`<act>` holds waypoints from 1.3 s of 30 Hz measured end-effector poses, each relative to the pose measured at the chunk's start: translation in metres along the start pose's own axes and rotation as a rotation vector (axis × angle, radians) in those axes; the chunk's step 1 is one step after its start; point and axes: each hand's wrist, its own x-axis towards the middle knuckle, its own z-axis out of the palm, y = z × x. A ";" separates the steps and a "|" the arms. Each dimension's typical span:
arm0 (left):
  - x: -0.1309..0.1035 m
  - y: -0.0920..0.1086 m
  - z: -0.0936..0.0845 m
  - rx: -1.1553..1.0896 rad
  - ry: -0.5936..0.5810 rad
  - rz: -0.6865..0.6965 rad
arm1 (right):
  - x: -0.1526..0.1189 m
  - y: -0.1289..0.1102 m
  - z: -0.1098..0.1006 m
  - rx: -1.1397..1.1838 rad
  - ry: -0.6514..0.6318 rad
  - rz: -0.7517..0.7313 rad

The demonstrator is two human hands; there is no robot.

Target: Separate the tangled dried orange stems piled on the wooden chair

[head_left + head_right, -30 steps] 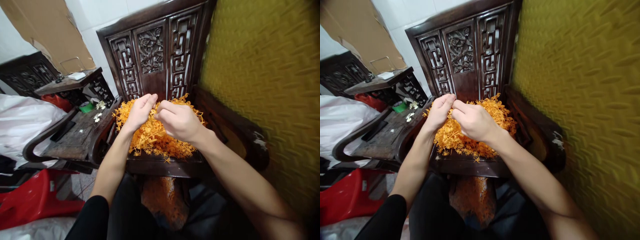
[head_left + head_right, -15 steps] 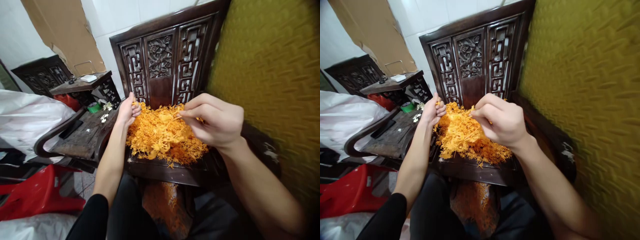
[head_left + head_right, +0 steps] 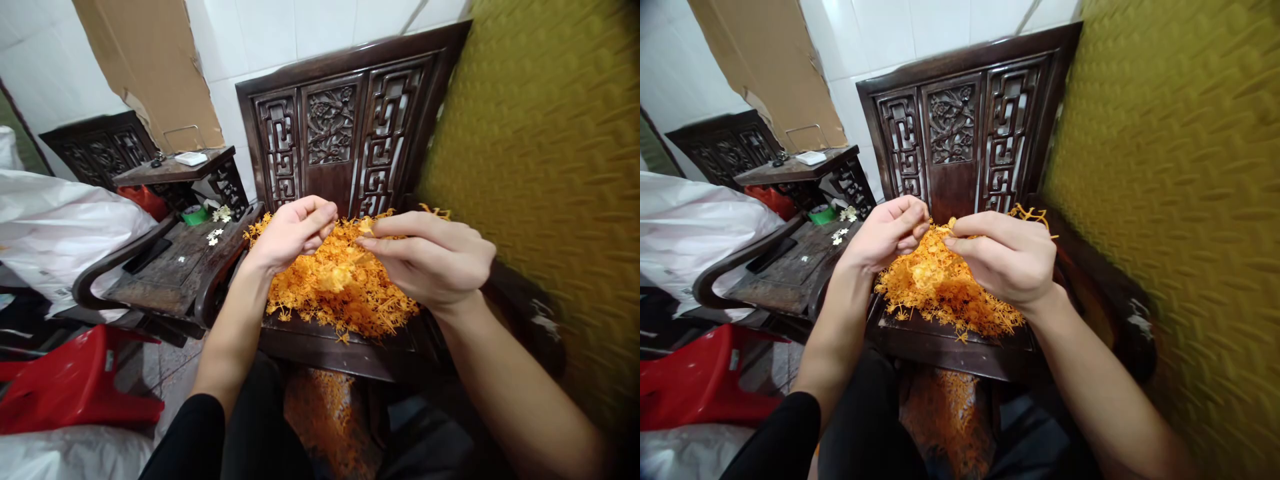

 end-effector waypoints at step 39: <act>0.026 -0.031 -0.006 0.827 0.362 0.354 | 0.006 0.002 0.009 0.270 -0.341 0.588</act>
